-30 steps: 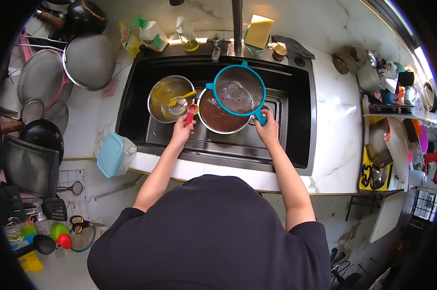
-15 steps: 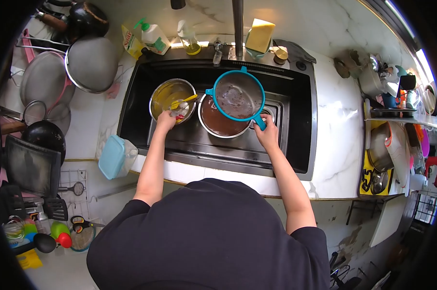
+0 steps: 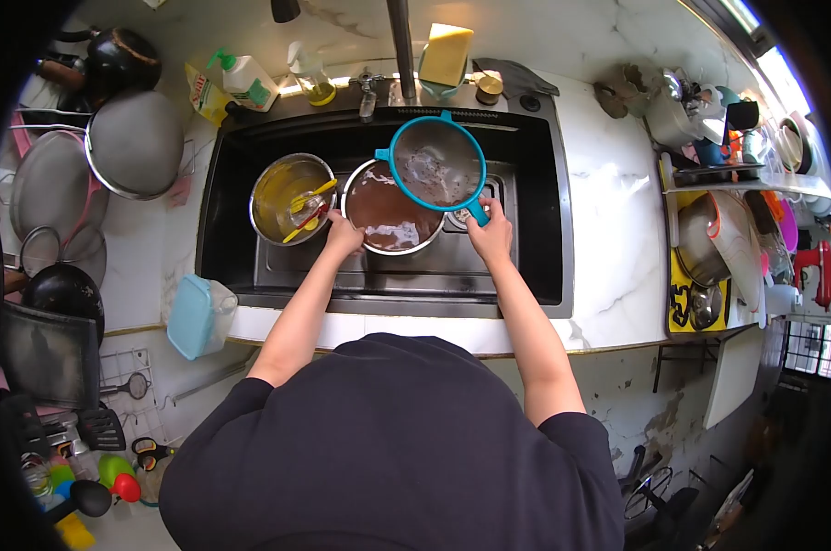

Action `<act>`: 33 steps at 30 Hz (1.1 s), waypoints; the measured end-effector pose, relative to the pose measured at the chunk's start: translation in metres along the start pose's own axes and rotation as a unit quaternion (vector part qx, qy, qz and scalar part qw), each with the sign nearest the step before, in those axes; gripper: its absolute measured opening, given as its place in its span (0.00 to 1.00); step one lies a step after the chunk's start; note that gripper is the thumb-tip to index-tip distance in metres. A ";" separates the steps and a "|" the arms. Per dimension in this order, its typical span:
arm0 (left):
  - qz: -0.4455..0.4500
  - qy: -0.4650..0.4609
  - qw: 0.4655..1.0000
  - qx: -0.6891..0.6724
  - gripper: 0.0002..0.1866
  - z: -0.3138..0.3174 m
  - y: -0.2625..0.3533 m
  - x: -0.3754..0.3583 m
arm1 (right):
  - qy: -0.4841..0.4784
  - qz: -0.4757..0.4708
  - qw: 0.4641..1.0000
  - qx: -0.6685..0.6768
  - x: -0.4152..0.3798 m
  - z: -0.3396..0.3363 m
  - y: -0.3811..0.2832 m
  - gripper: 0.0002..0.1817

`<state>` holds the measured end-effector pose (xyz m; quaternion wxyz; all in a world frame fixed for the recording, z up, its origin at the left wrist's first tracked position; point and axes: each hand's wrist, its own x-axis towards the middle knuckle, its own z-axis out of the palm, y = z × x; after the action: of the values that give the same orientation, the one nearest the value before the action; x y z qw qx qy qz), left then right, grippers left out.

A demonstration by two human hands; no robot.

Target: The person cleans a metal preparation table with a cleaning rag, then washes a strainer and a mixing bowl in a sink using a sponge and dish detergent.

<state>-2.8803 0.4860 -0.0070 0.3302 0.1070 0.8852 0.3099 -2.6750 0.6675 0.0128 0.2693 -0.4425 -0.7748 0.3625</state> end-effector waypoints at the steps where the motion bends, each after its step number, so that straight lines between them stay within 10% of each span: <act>1: -0.016 -0.003 1.000 0.011 0.24 0.001 -0.003 0.002 | 0.003 0.002 1.000 -0.004 0.001 -0.002 0.001 0.16; 5: 0.097 0.097 0.978 0.159 0.20 0.005 -0.006 0.003 | 0.032 -0.010 0.999 0.015 0.003 -0.006 0.006 0.14; 16: 0.255 0.213 0.943 0.027 0.20 0.007 0.017 -0.021 | 0.082 0.024 0.996 0.024 0.007 -0.008 0.012 0.16; 33: 0.296 0.175 0.936 -0.077 0.21 0.005 0.019 -0.023 | 0.091 0.012 0.995 0.048 0.008 -0.008 0.012 0.14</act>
<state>-2.8598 0.4941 0.0136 0.0705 0.2828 0.8307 0.4744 -2.6668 0.6816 0.0086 0.3545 -0.4698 -0.7235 0.3608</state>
